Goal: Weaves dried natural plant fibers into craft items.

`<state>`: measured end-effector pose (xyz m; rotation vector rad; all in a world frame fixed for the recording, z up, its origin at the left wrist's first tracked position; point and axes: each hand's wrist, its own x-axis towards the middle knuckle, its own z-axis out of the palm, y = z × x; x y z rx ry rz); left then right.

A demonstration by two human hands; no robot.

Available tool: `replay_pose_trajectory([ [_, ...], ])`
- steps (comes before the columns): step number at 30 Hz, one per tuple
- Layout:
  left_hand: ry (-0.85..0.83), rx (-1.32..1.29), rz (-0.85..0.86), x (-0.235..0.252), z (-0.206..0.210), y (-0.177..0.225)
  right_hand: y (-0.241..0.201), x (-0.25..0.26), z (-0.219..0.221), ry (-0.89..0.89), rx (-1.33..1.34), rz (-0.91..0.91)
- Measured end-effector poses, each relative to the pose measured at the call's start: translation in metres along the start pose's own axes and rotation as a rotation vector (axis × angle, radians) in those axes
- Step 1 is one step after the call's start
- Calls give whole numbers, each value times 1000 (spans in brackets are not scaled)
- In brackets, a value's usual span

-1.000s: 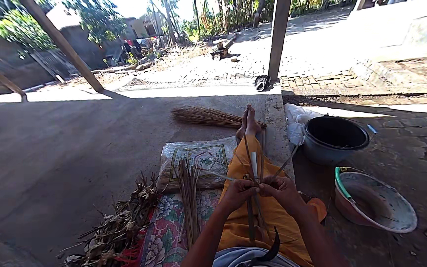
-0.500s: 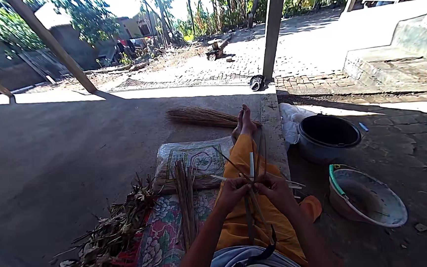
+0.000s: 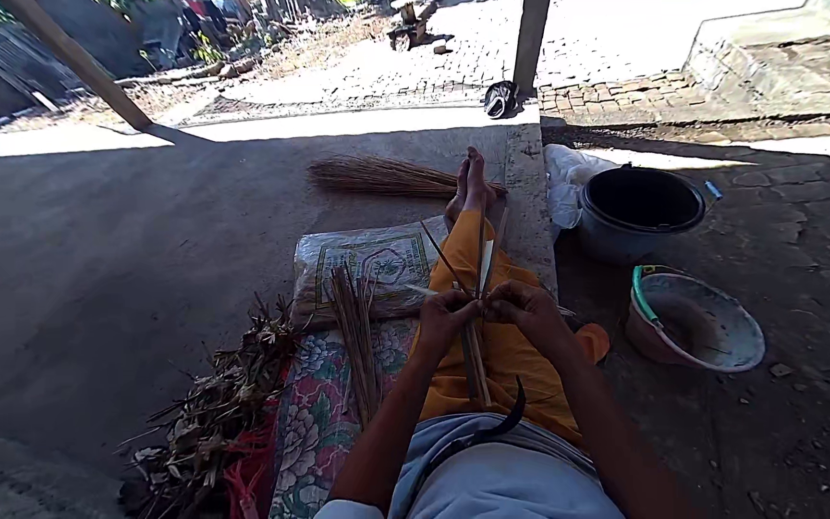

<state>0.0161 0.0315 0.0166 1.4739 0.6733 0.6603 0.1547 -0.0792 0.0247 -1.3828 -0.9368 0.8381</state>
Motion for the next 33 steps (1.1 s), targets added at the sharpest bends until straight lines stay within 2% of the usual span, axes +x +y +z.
replay_pose_trajectory([
  [5, -4, 42, 4, -1, 3, 0, 7, 2, 0, 30, 123, 2],
  [9, -71, 5, 29, -3, 2, 1, 6, 3, -2, 103, 208, 59],
  [14, -83, -13, 213, -5, 3, -6, 0, 4, 0, 203, 337, 135],
  [18, -84, 31, 316, -4, 5, -8, -1, 2, -2, 161, 278, 7],
  [24, -66, 68, 218, -3, 5, -6, 5, 1, -8, 7, 106, -110],
  [29, -79, 137, 207, -4, 6, -9, 11, 5, -6, 30, 7, -60],
  [33, -97, 73, 129, -4, 5, -9, 10, 5, -8, 15, 4, -13],
])
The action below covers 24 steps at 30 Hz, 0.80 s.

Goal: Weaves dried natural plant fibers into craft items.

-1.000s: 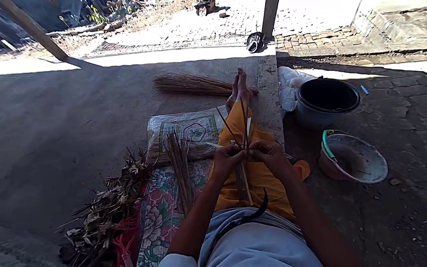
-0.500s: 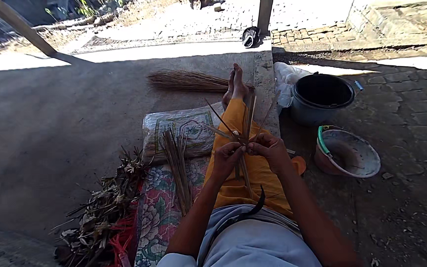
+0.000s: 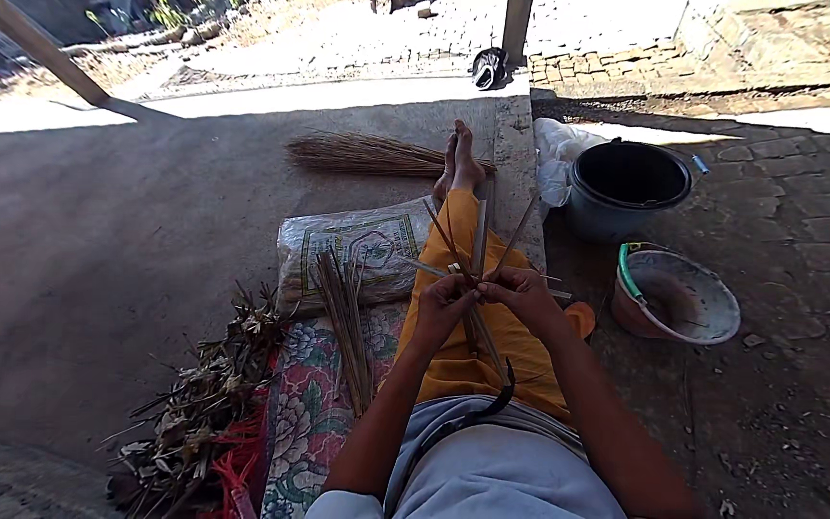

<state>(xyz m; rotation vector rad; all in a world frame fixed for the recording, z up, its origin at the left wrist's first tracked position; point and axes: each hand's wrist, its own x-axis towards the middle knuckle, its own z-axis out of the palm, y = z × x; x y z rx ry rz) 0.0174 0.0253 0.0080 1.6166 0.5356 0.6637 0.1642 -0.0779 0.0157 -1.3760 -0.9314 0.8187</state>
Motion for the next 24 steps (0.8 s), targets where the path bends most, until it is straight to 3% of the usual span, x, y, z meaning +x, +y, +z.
replay_pose_trajectory([
  [8, 74, -205, 26, -1, 1, 0, -5, -2, 10, 135, 216, 80],
  [14, 133, -87, 96, 0, 6, 0, 2, -1, 9, 120, 53, -33],
  [20, 226, 18, 511, 2, 10, -15, -3, -1, 14, 182, 172, -107],
  [24, 209, 177, 588, 0, 12, -19, -9, -2, 11, 131, 206, -99],
])
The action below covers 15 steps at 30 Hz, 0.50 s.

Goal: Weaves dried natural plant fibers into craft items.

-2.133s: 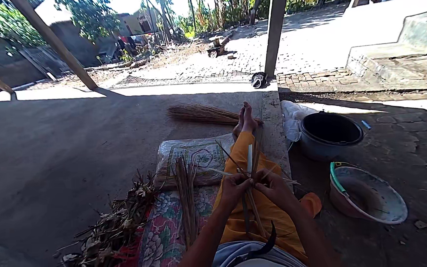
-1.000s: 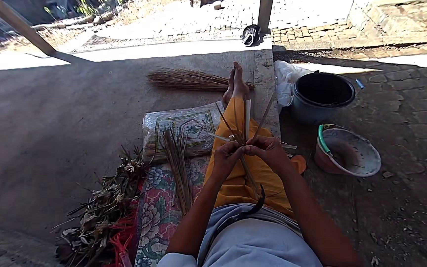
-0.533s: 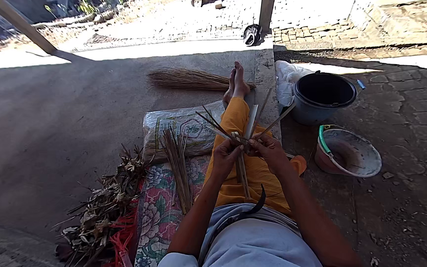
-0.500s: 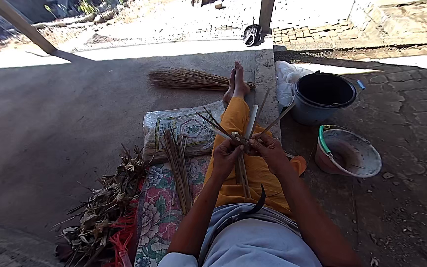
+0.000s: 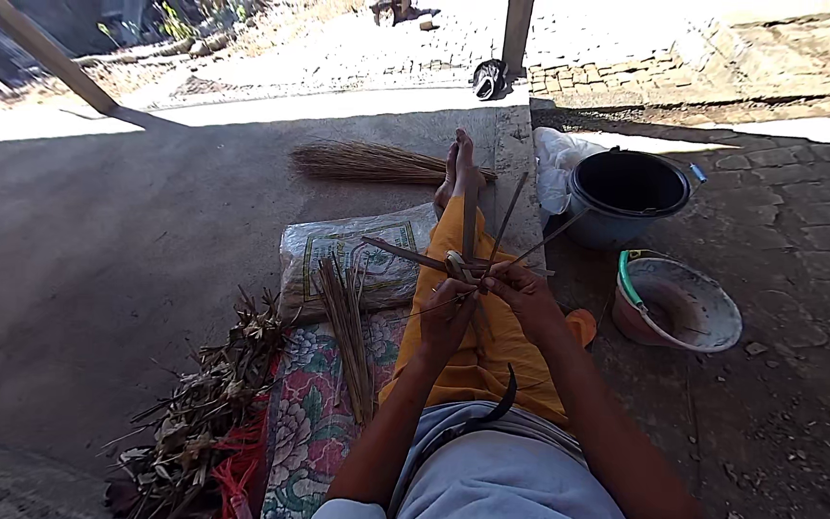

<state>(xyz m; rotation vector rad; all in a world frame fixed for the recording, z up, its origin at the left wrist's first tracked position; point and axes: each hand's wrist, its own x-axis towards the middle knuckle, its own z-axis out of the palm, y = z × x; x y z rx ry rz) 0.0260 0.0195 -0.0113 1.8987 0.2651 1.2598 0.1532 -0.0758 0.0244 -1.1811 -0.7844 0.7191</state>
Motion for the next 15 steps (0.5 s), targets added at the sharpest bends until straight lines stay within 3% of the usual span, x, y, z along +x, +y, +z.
replay_pose_trajectory([
  [3, 52, 31, 16, -4, 5, 0, -4, -4, 3, 88, -239, -132],
  [7, 95, 65, 14, 0, 5, 3, -8, -7, 3, 59, -447, -233],
  [11, 94, 110, 43, 5, 5, 5, -6, -3, 0, -21, -372, -240],
  [15, 78, -31, -33, 3, 7, 7, -4, -3, 3, 29, -135, -253],
])
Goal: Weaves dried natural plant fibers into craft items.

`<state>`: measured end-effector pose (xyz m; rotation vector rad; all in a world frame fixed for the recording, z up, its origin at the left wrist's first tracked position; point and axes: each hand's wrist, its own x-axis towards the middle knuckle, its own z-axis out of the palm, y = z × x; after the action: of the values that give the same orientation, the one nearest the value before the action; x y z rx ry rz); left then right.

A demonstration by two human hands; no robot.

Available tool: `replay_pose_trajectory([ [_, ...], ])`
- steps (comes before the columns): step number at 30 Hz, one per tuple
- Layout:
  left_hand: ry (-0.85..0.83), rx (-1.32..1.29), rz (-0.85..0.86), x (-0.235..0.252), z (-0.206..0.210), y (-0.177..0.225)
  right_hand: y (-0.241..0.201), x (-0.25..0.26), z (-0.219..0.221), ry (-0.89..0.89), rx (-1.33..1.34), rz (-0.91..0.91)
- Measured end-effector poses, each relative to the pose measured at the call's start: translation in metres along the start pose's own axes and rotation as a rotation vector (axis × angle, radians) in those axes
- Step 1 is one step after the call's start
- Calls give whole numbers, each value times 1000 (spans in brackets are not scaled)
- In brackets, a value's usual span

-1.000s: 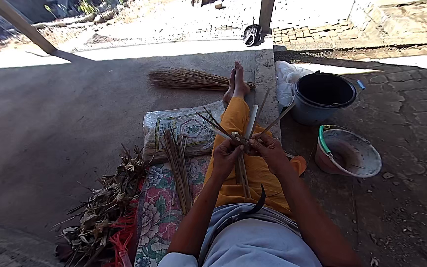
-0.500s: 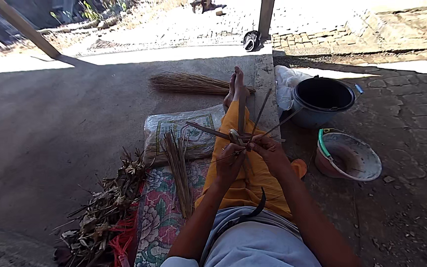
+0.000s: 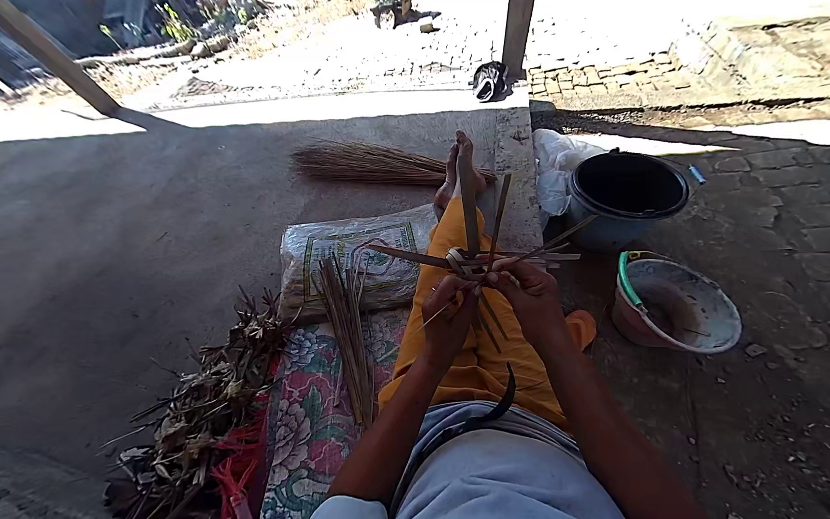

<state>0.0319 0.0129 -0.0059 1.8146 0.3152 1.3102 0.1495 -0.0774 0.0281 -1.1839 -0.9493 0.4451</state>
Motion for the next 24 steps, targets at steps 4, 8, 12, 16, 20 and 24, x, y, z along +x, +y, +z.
replay_pose_trajectory([
  [4, -80, -111, -59, -3, 4, 5, -1, 0, 0, 5, 17, 32],
  [8, -92, -106, -37, -7, 4, 4, -6, 1, -4, 44, 20, 124],
  [12, -110, -85, -44, -8, 1, 3, -8, 3, -15, 78, 97, 142],
  [16, -385, -133, -89, -5, -23, 16, -10, 5, -27, 9, 55, 169],
  [20, -387, 15, -130, 11, -79, 49, -16, 8, -44, -125, 9, 219],
  [24, -358, 283, 58, 36, -105, 102, -18, 6, -34, -320, -99, 187],
])
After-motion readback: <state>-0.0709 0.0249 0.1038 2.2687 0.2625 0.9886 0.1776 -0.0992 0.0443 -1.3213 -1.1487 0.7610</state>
